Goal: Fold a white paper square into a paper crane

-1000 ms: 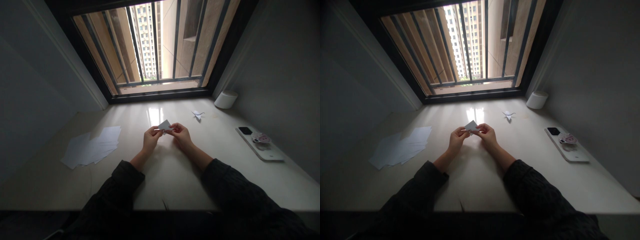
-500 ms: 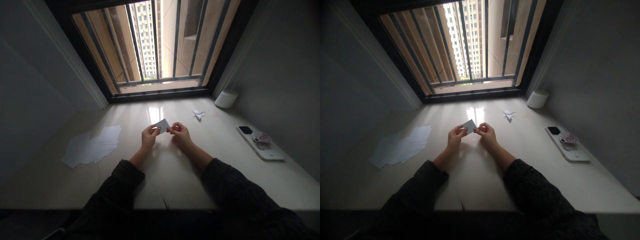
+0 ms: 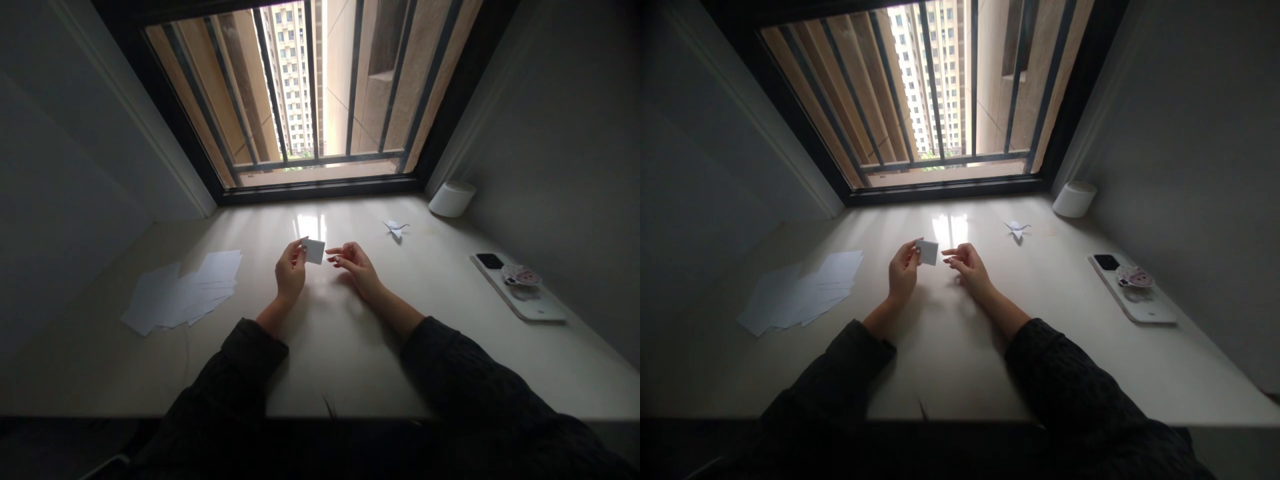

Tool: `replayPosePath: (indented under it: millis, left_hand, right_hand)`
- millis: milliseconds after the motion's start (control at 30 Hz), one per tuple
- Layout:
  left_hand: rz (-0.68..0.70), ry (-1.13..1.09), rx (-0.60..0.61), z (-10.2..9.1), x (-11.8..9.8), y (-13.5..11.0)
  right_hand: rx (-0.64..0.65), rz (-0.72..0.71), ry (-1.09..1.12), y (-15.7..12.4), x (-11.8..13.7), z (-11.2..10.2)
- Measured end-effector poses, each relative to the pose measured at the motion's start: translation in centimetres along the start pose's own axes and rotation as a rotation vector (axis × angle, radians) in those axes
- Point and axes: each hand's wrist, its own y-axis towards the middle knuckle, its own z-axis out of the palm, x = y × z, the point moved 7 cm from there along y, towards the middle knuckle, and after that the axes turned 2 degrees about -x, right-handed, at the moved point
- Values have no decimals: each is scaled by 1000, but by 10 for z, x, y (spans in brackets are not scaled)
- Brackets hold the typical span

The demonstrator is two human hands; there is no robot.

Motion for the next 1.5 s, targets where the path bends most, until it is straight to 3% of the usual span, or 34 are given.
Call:
replayPosePath:
  millis: [133,267,567,933,1300,1500]
  left_hand:
    - [106,189,73,5,-13,-5]
    - [114,259,127,9,-14,-8]
    - [-39,47,105,7,-2,-3]
    - [-170,-117,199,16,6,-8]
    - [-256,-249,374,32,-3,-14]
    - [-206,-224,279,28,-3,-14]
  right_hand:
    - [55,-73,-44,0,2,1]
    - [148,-101,-116,-1,1,8]
    - [250,-44,-231,-7,-2,17]
    - [174,-77,-278,-5,3,13]
    - [-209,-90,-173,-1,7,-18]
    - [-209,-92,-152,-1,7,-17]
